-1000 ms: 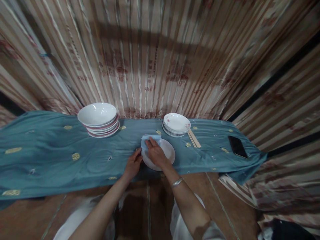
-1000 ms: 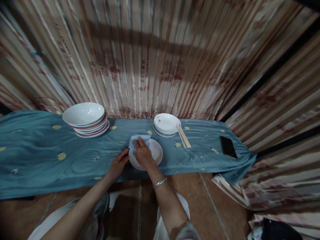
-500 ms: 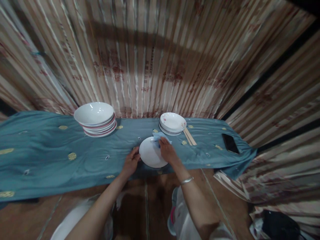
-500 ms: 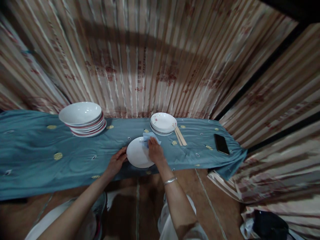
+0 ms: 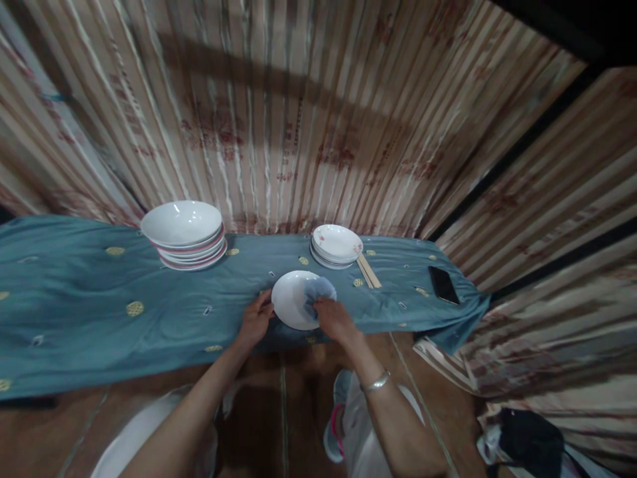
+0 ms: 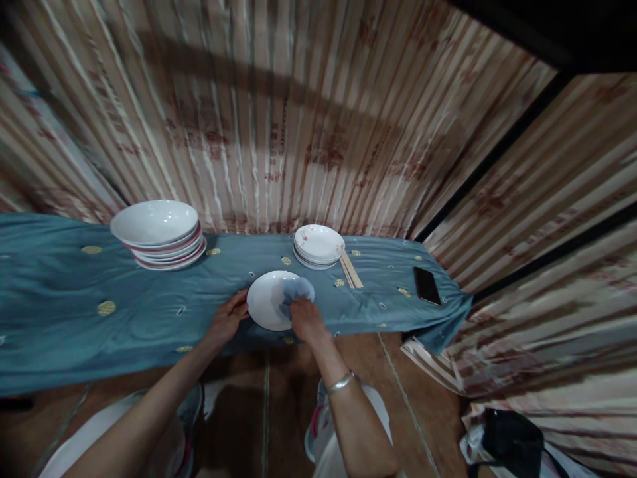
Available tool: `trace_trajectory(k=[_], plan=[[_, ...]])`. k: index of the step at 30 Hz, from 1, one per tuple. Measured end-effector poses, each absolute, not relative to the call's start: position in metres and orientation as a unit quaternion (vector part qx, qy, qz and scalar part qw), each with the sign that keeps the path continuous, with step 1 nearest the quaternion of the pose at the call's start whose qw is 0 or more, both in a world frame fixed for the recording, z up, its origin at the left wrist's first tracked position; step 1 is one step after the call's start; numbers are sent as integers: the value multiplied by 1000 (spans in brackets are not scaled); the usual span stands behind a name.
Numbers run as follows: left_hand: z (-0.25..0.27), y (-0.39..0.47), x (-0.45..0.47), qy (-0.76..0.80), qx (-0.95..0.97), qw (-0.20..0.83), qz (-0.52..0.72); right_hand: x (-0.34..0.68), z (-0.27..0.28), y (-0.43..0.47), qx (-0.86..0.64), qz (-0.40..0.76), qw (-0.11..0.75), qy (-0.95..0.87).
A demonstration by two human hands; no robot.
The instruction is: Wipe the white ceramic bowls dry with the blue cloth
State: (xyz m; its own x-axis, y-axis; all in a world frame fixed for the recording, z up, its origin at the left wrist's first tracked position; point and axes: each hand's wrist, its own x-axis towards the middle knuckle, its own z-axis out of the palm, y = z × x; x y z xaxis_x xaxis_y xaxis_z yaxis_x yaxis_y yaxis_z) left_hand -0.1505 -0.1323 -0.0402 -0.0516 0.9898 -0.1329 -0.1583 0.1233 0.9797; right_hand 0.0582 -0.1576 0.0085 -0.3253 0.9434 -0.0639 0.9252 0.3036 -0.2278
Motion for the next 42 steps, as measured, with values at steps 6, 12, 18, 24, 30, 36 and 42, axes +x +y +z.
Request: trace_trajectory(k=[6,12,18,24,30,36,42], plan=[[-37,-133,-150,504,414,552,519,36,19,-164,-539,163,63,-824],[-39,-132,-151,507,418,549,516,5,18,-155,-530,218,150,-806],[-43,-131,-150,532,373,550,525,-16,8,-136,-515,213,217,-802],[-46,-131,-148,528,355,561,529,-24,-2,-119,-493,163,228,-824],[-46,-133,-149,534,363,554,525,-19,-12,-110,-510,122,201,-827],[-38,-136,-151,519,380,558,524,2,-8,-106,-578,74,107,-805],[-35,-136,-152,520,383,558,521,26,-3,-112,-616,46,59,-784]])
